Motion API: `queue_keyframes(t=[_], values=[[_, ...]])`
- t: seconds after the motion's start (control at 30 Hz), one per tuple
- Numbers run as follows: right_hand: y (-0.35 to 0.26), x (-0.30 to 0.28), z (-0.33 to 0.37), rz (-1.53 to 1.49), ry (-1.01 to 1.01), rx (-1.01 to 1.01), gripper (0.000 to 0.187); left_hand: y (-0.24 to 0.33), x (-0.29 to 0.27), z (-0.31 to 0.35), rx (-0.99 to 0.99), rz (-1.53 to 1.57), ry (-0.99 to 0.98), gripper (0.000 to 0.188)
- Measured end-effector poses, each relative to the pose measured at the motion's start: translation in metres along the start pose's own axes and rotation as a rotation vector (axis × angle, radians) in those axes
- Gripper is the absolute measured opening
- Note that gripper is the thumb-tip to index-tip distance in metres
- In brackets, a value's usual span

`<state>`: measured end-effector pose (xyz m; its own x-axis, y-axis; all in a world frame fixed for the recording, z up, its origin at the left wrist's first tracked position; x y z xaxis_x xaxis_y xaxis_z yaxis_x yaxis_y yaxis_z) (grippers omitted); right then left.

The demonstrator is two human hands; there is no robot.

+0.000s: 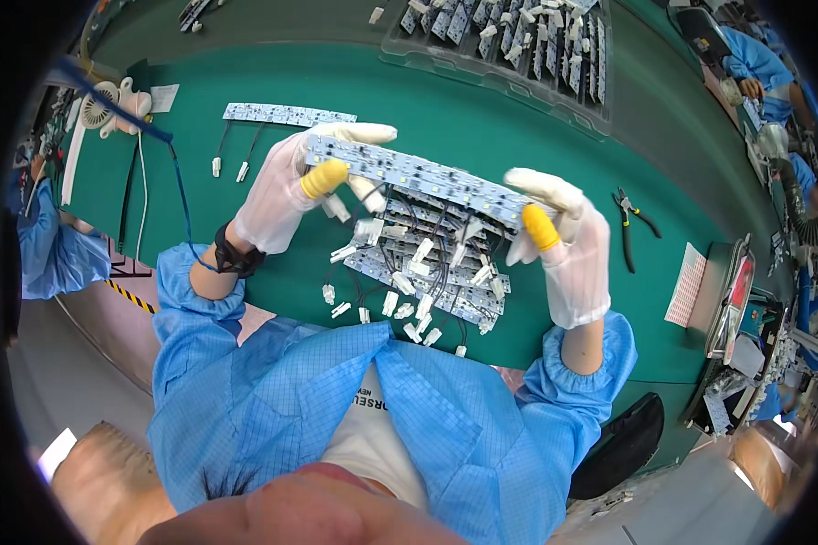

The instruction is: Assembling electronic components onto LED circuit board strips at a manual assembly station.

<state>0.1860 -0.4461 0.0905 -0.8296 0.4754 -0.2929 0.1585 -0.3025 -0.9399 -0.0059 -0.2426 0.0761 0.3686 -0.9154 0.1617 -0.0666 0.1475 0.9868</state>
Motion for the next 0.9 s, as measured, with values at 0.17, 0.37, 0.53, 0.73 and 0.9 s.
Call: queue_keyframes(t=[0.17, 0.37, 0.53, 0.73, 0.9], values=[[0.006, -0.011, -0.001, -0.073, 0.088, -0.055, 0.034, -0.002, -0.011, 0.004, 0.171, -0.364, 0.031, 0.059], [0.004, -0.014, 0.0, -0.263, 0.012, -0.148, 0.066, -0.004, -0.023, 0.01, 0.323, -0.598, 0.08, 0.059], [-0.002, -0.012, 0.006, -0.213, 0.142, -0.27, 0.057, -0.003, -0.024, 0.005, 0.543, -0.815, 0.101, 0.05], [0.003, -0.019, 0.012, -0.102, 0.21, -0.172, 0.043, 0.004, -0.022, 0.002, 0.598, -0.642, 0.108, 0.042], [0.004, -0.018, 0.012, -0.16, 0.141, -0.153, 0.041, 0.001, -0.022, 0.0, 0.491, -0.779, 0.166, 0.055]])
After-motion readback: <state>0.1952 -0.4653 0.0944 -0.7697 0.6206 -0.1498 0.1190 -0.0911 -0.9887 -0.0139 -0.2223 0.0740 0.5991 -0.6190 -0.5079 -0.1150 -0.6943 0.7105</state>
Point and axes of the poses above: each hand's wrist, its own z-axis away from the middle knuckle, its own x-axis out of the palm, y = z × x, the point moved 2 cm from there along -z, towards the middle knuckle, and after that the axes turned 6 degrees about x, right-handed, at the moved point
